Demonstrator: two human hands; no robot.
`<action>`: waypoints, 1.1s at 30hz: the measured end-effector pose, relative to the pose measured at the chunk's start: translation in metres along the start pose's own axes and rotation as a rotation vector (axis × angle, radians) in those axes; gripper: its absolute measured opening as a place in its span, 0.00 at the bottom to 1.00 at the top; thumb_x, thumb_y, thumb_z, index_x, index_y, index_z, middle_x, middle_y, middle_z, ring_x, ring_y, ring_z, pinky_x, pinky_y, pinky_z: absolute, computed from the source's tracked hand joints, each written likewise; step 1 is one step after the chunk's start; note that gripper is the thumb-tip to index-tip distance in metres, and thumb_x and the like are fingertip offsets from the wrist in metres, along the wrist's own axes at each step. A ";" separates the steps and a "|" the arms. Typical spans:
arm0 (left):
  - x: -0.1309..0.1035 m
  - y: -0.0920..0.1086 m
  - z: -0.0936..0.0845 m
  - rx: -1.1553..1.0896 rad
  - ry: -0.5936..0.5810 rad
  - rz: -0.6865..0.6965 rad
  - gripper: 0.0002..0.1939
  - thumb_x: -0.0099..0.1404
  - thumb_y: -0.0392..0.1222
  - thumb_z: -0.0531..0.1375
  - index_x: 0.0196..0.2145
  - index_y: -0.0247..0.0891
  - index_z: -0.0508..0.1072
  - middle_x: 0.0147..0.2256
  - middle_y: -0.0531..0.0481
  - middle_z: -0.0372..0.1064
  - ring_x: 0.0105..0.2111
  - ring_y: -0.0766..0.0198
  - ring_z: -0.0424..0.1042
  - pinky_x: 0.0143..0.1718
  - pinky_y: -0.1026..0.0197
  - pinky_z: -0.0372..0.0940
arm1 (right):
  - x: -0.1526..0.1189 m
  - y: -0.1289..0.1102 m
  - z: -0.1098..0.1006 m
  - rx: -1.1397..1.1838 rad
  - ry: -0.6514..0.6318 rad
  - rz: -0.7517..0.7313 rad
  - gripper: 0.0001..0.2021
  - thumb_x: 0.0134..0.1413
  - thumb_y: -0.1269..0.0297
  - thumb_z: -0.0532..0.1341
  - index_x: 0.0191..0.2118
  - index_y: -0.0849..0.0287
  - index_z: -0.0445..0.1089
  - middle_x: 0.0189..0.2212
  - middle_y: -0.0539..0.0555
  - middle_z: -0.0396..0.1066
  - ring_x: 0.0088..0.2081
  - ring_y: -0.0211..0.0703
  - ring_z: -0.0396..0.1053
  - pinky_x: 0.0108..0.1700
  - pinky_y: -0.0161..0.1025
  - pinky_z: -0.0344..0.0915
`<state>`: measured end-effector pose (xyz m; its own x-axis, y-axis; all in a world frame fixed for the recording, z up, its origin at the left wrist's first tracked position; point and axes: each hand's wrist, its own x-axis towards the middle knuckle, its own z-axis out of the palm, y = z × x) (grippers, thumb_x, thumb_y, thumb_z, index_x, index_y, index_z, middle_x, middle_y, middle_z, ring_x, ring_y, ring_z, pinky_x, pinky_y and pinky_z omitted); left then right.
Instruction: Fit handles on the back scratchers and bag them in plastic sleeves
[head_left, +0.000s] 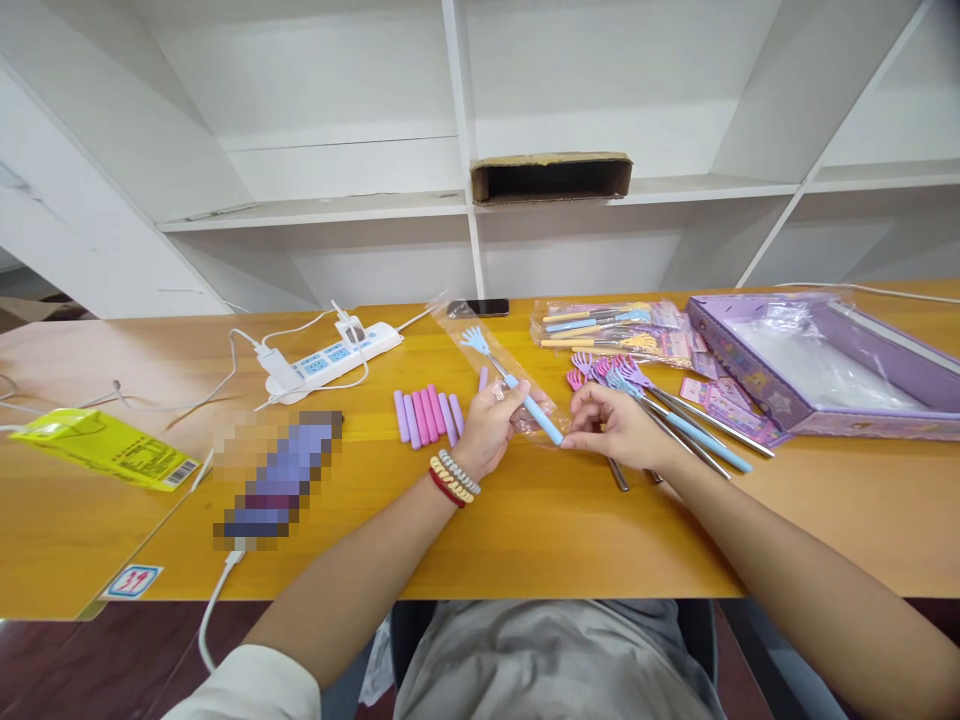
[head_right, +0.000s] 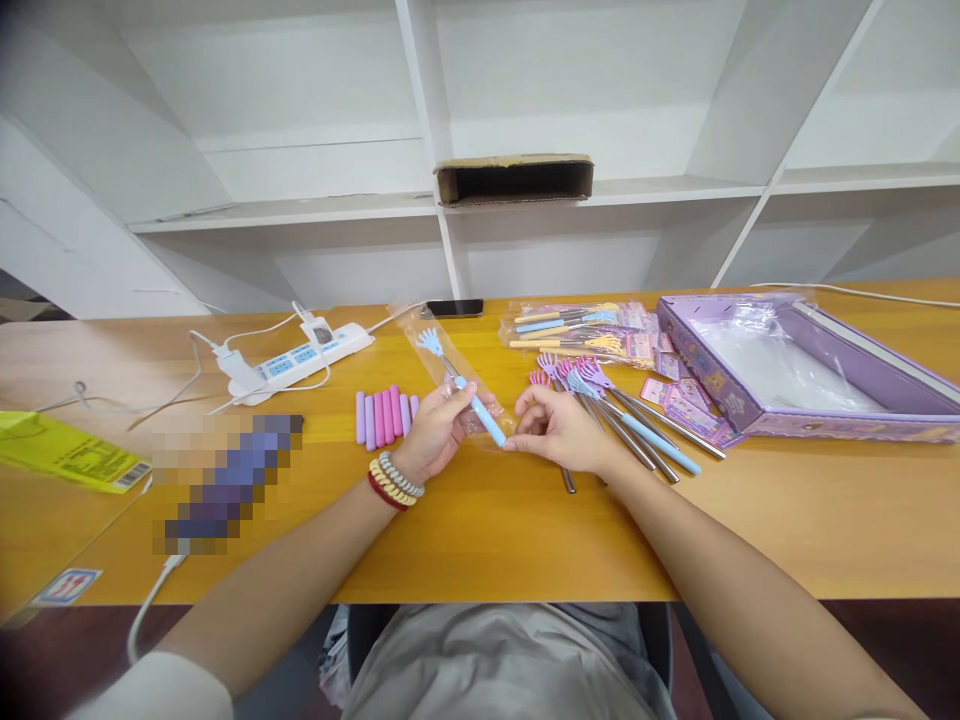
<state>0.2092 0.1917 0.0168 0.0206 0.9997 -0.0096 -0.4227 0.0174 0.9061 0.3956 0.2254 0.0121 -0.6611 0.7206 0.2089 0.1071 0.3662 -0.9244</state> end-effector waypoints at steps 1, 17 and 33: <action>-0.001 -0.002 0.002 0.027 -0.010 0.005 0.13 0.55 0.45 0.62 0.34 0.33 0.66 0.30 0.49 0.70 0.29 0.66 0.71 0.32 0.63 0.66 | -0.001 0.000 0.001 -0.100 0.027 -0.041 0.15 0.45 0.61 0.64 0.35 0.57 0.57 0.23 0.49 0.70 0.23 0.35 0.66 0.24 0.32 0.61; -0.001 -0.010 0.003 0.227 -0.011 0.064 0.15 0.56 0.48 0.60 0.37 0.34 0.68 0.32 0.50 0.67 0.30 0.67 0.67 0.32 0.63 0.64 | -0.003 -0.006 0.002 -0.689 0.012 -0.274 0.25 0.39 0.58 0.65 0.45 0.58 0.60 0.32 0.52 0.66 0.31 0.38 0.64 0.33 0.35 0.60; -0.009 -0.010 0.015 0.150 -0.011 0.005 0.17 0.56 0.48 0.61 0.38 0.33 0.66 0.34 0.47 0.69 0.31 0.64 0.70 0.32 0.60 0.68 | -0.002 -0.014 0.009 -0.736 0.018 -0.328 0.28 0.38 0.56 0.66 0.46 0.57 0.57 0.39 0.55 0.65 0.38 0.43 0.65 0.39 0.40 0.63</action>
<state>0.2266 0.1824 0.0139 0.0287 0.9996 -0.0007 -0.2826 0.0088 0.9592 0.3882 0.2134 0.0219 -0.7322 0.5160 0.4445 0.3756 0.8504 -0.3685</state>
